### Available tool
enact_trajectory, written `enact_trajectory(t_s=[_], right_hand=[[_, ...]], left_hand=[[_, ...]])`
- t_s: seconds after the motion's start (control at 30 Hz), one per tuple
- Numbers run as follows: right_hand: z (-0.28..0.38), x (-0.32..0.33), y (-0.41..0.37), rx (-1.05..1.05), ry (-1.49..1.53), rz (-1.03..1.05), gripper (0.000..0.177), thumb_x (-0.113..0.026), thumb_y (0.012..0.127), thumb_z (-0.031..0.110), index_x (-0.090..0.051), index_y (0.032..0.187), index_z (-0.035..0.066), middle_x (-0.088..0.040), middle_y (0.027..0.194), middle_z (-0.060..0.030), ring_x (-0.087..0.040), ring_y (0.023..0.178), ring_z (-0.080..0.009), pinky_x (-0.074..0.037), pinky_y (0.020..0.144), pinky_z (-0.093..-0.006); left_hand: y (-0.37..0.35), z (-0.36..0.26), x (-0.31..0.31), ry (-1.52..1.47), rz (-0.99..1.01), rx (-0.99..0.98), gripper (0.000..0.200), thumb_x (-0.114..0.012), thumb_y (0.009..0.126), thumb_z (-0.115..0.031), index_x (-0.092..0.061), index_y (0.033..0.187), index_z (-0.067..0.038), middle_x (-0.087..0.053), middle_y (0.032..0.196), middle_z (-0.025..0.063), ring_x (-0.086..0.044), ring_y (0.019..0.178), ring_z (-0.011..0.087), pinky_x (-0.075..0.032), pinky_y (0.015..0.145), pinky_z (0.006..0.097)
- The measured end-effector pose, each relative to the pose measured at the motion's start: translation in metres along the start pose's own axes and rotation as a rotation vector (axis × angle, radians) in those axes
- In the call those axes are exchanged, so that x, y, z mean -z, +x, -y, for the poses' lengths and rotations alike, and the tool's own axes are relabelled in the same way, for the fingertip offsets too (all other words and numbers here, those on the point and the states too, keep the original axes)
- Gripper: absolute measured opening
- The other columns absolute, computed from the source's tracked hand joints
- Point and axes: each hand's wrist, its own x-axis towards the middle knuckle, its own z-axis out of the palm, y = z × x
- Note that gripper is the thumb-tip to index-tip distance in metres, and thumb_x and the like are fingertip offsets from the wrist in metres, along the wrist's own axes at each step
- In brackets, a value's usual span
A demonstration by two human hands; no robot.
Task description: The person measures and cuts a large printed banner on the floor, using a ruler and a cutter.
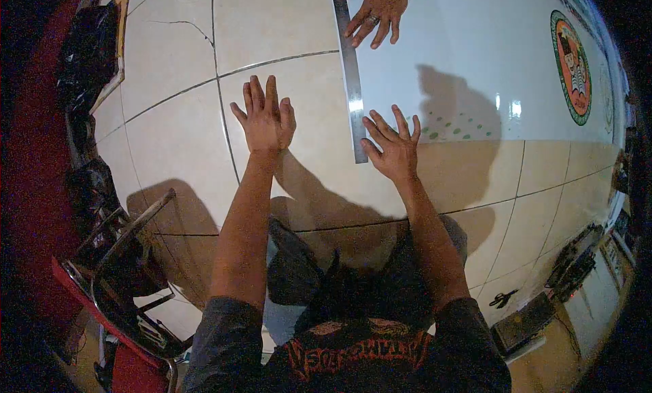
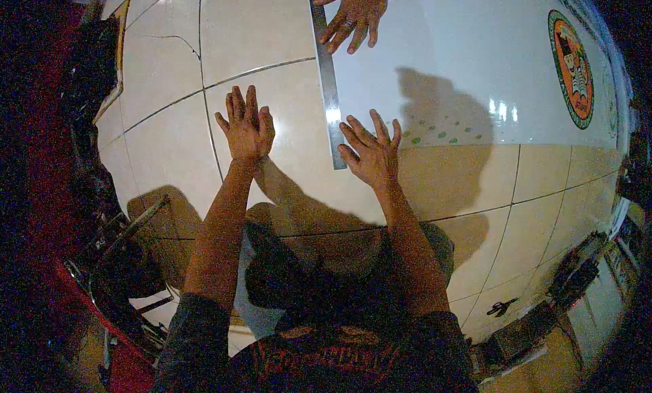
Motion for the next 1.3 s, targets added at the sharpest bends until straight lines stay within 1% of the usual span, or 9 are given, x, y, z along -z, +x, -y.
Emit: enact_trajectory(t_s=[0.27, 0.33, 0.47, 0.53, 0.73, 0.8, 0.93, 1.03, 1.3], right_hand=[[0.0, -0.001, -0.019, -0.112, 0.078, -0.21, 0.058, -0.054, 0.094, 0.027, -0.042, 0.149, 0.012, -0.041, 0.154, -0.0106, -0.023, 0.147, -0.0409, -0.004, 0.114, -0.0678], [0.021, -0.002, -0.034, -0.417, 0.149, -0.331, 0.059, -0.054, 0.095, 0.028, -0.04, 0.15, 0.01, -0.039, 0.156, -0.0103, -0.022, 0.147, -0.0404, -0.004, 0.114, -0.0674], [0.084, -0.001, -0.101, -0.419, 0.14, -0.057, 0.058, -0.049, 0.098, 0.031, -0.039, 0.149, 0.006, -0.034, 0.157, -0.0146, -0.025, 0.147, -0.0384, -0.007, 0.116, -0.0635], [0.103, 0.005, -0.115, -0.463, 0.156, -0.108, 0.062, -0.05, 0.097, 0.032, -0.035, 0.151, 0.004, -0.032, 0.158, -0.0166, -0.023, 0.147, -0.0384, -0.007, 0.117, -0.0622], [0.153, 0.034, -0.144, -0.706, 0.288, -0.226, 0.068, -0.052, 0.097, 0.027, -0.025, 0.154, 0.004, -0.028, 0.159, -0.0199, -0.021, 0.148, -0.039, -0.007, 0.118, -0.06], [0.149, 0.052, -0.137, -0.708, 0.346, -0.213, 0.069, -0.053, 0.096, 0.026, -0.024, 0.154, 0.003, -0.028, 0.159, -0.0199, -0.02, 0.148, -0.0391, -0.009, 0.117, -0.0601], [0.138, 0.052, -0.14, -0.634, 0.248, -0.361, 0.068, -0.053, 0.097, 0.027, -0.024, 0.154, 0.004, -0.028, 0.159, -0.0194, -0.021, 0.148, -0.0397, -0.012, 0.117, -0.0603], [0.146, 0.041, -0.144, -0.721, 0.329, -0.259, 0.067, -0.053, 0.097, 0.027, -0.026, 0.153, 0.005, -0.028, 0.159, -0.0188, -0.022, 0.147, -0.0406, -0.014, 0.116, -0.0605], [0.151, 0.012, -0.154, -0.722, 0.259, 0.092, 0.084, -0.056, 0.095, 0.048, -0.019, 0.156, 0.004, -0.012, 0.164, -0.0175, -0.003, 0.151, -0.0402, 0.002, 0.118, -0.0607]], left_hand=[[-0.001, 0.002, 0.004, -0.041, 0.031, 0.018, 0.061, -0.035, 0.101, -0.047, -0.031, 0.154, -0.017, -0.021, 0.161, 0.019, -0.017, 0.15, 0.0385, -0.005, 0.115, 0.0689], [-0.005, 0.003, 0.009, -0.076, 0.01, -0.001, 0.062, -0.036, 0.1, -0.048, -0.031, 0.155, -0.017, -0.021, 0.162, 0.0185, -0.016, 0.15, 0.038, -0.004, 0.115, 0.0683], [0.0, 0.022, -0.003, -0.006, 0.004, -0.054, 0.07, -0.04, 0.098, -0.053, -0.027, 0.156, -0.017, -0.021, 0.162, 0.0185, -0.019, 0.149, 0.0374, -0.006, 0.115, 0.0675], [0.006, 0.047, 0.004, -0.305, 0.189, -0.092, 0.071, -0.038, 0.098, -0.055, -0.024, 0.157, -0.018, -0.027, 0.16, 0.0187, -0.026, 0.147, 0.0392, -0.013, 0.114, 0.0684], [-0.123, 0.063, 0.105, -0.278, 0.753, 0.19, 0.066, -0.036, 0.097, -0.059, -0.047, 0.144, -0.014, -0.053, 0.142, 0.0196, -0.05, 0.132, 0.0339, -0.025, 0.112, 0.0652], [-0.155, 0.056, 0.136, -0.314, 0.448, 0.298, 0.066, -0.041, 0.096, -0.058, -0.053, 0.139, -0.01, -0.061, 0.13, 0.02, -0.057, 0.123, 0.035, -0.032, 0.108, 0.0631], [-0.202, 0.053, 0.145, -0.374, 0.448, 0.281, 0.07, -0.045, 0.095, -0.057, -0.049, 0.141, -0.006, -0.057, 0.134, 0.0219, -0.054, 0.125, 0.0366, -0.038, 0.104, 0.0601], [-0.219, 0.023, 0.173, -0.151, 0.33, 0.314, 0.072, -0.048, 0.094, -0.053, -0.041, 0.146, -0.004, -0.044, 0.146, 0.0242, -0.044, 0.132, 0.0414, -0.041, 0.103, 0.0574], [-0.21, 0.018, 0.189, -0.227, 0.334, 0.331, 0.067, -0.051, 0.09, -0.049, -0.049, 0.139, -0.002, -0.053, 0.136, 0.0246, -0.052, 0.123, 0.0411, -0.045, 0.101, 0.0521]])
